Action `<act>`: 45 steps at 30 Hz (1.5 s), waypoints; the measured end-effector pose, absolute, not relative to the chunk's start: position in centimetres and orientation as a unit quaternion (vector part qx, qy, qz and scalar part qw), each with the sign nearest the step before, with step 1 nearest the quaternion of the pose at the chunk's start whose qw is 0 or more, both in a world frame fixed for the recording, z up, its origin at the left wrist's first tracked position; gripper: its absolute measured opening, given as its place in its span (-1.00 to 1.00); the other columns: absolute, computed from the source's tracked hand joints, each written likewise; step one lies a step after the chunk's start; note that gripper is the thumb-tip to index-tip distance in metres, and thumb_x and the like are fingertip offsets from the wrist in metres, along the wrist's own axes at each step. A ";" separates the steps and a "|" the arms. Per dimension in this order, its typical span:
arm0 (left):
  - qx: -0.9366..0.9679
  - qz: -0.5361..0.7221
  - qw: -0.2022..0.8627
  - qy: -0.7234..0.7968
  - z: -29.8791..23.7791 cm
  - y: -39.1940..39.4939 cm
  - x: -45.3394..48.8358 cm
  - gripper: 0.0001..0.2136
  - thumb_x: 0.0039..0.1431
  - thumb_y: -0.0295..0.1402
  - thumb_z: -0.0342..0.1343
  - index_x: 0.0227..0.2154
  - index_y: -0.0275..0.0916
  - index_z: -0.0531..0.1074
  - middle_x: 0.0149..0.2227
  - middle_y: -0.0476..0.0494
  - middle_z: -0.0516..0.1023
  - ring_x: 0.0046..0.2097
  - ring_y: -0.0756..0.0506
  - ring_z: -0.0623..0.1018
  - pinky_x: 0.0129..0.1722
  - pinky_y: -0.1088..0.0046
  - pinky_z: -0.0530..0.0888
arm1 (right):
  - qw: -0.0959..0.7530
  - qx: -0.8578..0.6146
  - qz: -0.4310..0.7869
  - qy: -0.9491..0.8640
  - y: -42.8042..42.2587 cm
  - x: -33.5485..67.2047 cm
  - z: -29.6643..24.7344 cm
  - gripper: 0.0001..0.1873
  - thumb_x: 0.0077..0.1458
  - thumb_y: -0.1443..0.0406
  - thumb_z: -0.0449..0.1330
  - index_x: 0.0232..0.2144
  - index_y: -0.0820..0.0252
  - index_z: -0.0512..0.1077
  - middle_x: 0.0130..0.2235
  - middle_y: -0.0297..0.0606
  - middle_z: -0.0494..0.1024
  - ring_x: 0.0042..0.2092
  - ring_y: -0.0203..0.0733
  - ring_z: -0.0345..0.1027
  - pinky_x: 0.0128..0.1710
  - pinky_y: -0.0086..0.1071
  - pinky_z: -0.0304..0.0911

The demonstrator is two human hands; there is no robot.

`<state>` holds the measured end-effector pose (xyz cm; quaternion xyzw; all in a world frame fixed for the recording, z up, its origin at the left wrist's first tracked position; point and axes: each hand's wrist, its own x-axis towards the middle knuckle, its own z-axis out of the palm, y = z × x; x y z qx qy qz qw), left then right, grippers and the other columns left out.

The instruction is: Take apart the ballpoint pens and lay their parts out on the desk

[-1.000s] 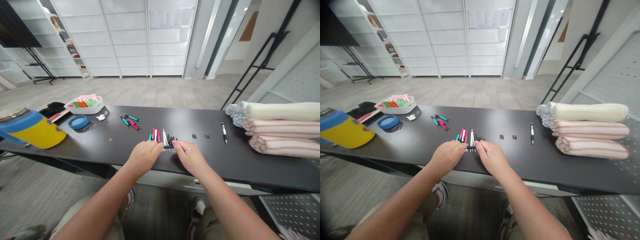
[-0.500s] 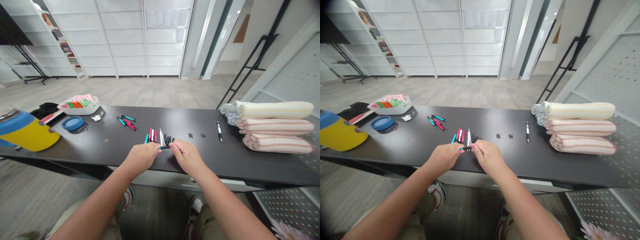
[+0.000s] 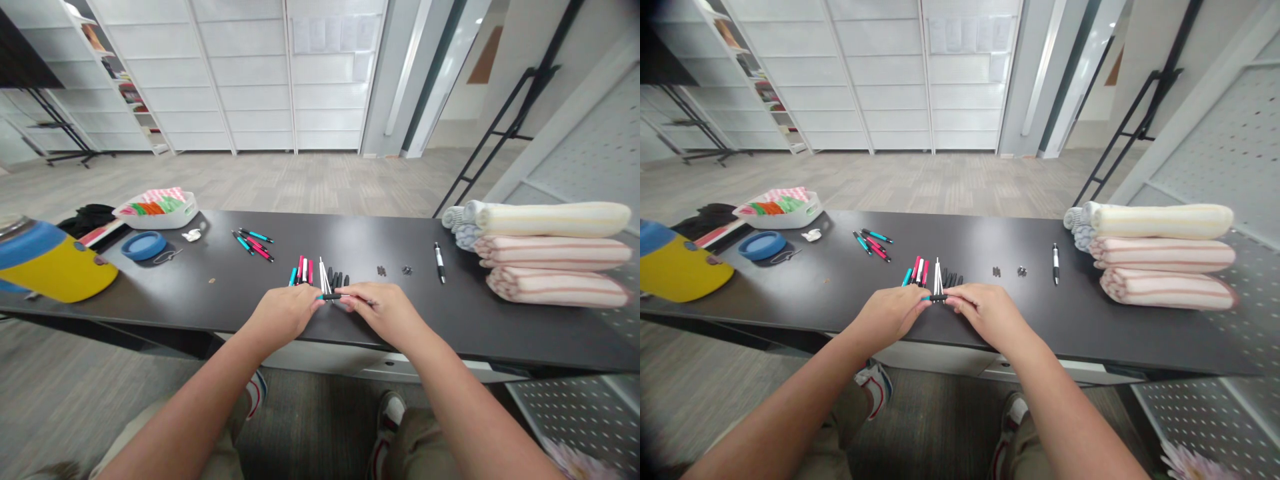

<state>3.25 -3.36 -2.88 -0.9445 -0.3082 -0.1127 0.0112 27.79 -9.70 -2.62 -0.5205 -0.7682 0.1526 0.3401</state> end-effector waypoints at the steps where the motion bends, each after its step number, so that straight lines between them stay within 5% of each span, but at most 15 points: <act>1: -0.944 -0.111 0.011 -0.310 -2.9 -3.4 3.3 -0.72 0.54 -0.21 -0.12 -0.04 -0.18 0.47 -0.17 -0.15 0.63 -0.15 -0.12 0.62 -0.24 0.42 0.46 | 0.342 -0.526 0.151 -0.764 -9.7 27.8 -2.6 -0.75 0.36 0.21 0.18 -0.03 -0.02 0.64 -0.13 -0.27 0.74 -0.18 -0.14 0.63 -0.13 -0.30 0.48; 9: -0.942 -0.123 0.016 -0.311 -2.8 -3.4 3.2 -0.70 0.54 -0.20 -0.15 -0.05 -0.16 0.47 -0.18 -0.12 0.62 -0.16 -0.13 0.62 -0.25 0.40 0.46 | 0.331 -0.533 0.180 -0.758 -9.5 27.8 -2.3 -0.64 0.42 0.19 0.10 -0.39 0.09 0.57 -0.36 -0.35 0.67 -0.31 -0.22 0.55 -0.23 -0.38 0.33; 21: -0.941 -0.122 0.021 -0.315 -2.9 -3.5 3.2 -0.72 0.54 -0.23 -0.13 -0.02 -0.18 0.47 -0.16 -0.14 0.63 -0.14 -0.15 0.63 -0.23 0.37 0.47 | 0.369 -0.555 0.212 -0.715 -9.6 27.8 -2.8 -0.80 0.30 0.18 0.26 -0.09 0.02 0.64 -0.20 -0.34 0.72 -0.35 -0.24 0.54 -0.28 -0.39 0.37; 26: -0.941 -0.118 0.031 -0.317 -2.9 -3.5 3.4 -0.75 0.53 -0.23 -0.09 -0.07 -0.17 0.47 -0.20 -0.11 0.62 -0.18 -0.14 0.63 -0.26 0.38 0.45 | 0.363 -0.556 0.238 -0.709 -9.4 27.7 -2.8 -0.81 0.33 0.20 0.23 -0.13 0.03 0.65 -0.33 -0.37 0.70 -0.39 -0.25 0.54 -0.31 -0.41 0.36; 45: -0.940 -0.121 0.024 -0.319 -3.0 -3.5 3.2 -0.75 0.53 -0.23 -0.11 -0.05 -0.17 0.45 -0.18 -0.09 0.62 -0.16 -0.16 0.62 -0.24 0.36 0.47 | 0.374 -0.567 0.266 -0.684 -9.4 27.6 -2.8 -0.82 0.28 0.18 0.27 -0.14 0.05 0.64 -0.32 -0.35 0.71 -0.34 -0.24 0.55 -0.31 -0.40 0.35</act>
